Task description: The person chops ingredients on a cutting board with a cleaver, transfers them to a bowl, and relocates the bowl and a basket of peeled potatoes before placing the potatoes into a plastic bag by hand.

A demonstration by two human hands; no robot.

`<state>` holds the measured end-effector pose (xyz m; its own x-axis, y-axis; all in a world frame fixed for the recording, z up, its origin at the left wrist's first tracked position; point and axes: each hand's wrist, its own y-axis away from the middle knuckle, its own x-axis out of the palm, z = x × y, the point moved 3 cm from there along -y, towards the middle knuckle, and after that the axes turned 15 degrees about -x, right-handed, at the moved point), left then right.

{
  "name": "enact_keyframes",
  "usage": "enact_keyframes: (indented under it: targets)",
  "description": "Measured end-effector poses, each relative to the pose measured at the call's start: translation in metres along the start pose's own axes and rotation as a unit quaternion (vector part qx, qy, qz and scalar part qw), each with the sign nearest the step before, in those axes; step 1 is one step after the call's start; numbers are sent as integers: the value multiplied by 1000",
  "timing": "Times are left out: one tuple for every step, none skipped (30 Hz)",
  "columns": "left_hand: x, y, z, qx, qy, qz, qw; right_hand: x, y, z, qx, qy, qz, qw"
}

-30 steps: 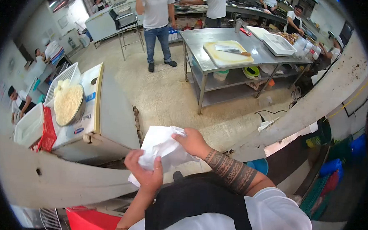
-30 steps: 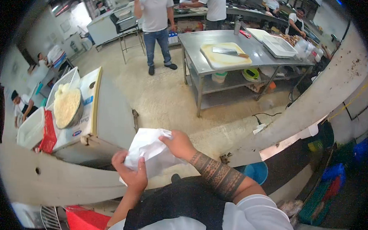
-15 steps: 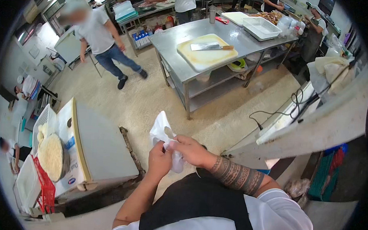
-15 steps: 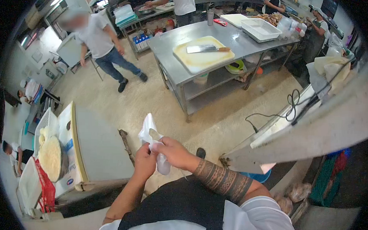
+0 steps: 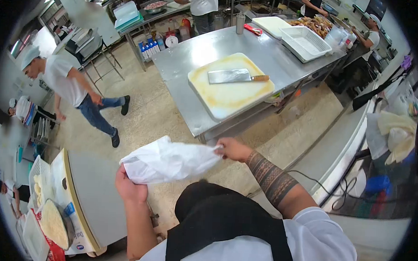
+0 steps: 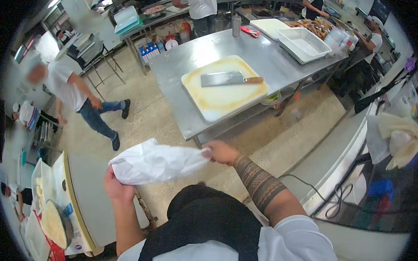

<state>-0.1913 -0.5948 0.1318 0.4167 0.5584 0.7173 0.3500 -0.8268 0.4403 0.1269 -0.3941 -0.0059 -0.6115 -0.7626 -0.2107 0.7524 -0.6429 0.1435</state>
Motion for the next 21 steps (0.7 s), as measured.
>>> enact_keyframes:
  targets:
    - [5,-14,-3,37,-46,-31,998,-6,-3,9,16,-49,69,996]
    - [10,-27,-6,75,-93,-62,991,-21,-14,8,-4,-4,64,998]
    - [16,-40,-9,112,-139,-93,980,-39,-23,6,-24,42,59,997]
    - [26,-53,-11,122,-171,-91,973,-58,-32,3,-43,88,54,994]
    - [36,-65,-13,132,-202,-89,966,-85,-48,-7,-11,157,5,988]
    - [45,-78,-16,141,-234,-88,958,-113,-60,-18,-77,267,-107,955]
    - [48,-95,-20,150,-266,-95,948,-140,-70,-24,-142,367,-216,893]
    - [50,-115,-26,159,-298,-102,936,-168,-80,-18,-124,404,-242,873]
    - [55,-133,-32,168,-329,-109,923,-196,-90,-7,-106,441,-266,851]
    - [68,-148,-36,166,-344,-107,918,-221,-102,-9,-63,466,-268,841]
    - [85,-164,-40,162,-360,-105,913,-241,-110,-13,-18,490,-269,829]
    - [101,-178,-44,159,-376,-102,907,-253,-116,-15,-29,561,-260,785]
    - [116,-192,-46,155,-398,-95,899,-265,-123,-19,-40,629,-251,735]
    - [130,-204,-48,150,-420,-89,891,-276,-130,-25,-49,692,-238,680]
    - [138,-215,-48,142,-441,-84,882,-283,-136,-29,-64,690,-225,685]
    - [141,-225,-48,140,-454,-81,876,-290,-140,-36,-46,672,-199,712]
    - [143,-236,-48,137,-466,-77,871,-297,-140,-43,-27,653,-172,737]
    - [147,-246,-46,133,-478,-71,865,-301,-138,-41,-6,633,-145,760]
    - [149,-254,-44,142,-495,-86,853,-307,-138,-41,-17,607,-136,783]
    - [149,-256,-42,152,-511,-97,841,-313,-136,-39,-27,581,-129,803]
    - [149,-260,-39,162,-527,-109,827,-323,-135,-38,-37,555,-123,822]
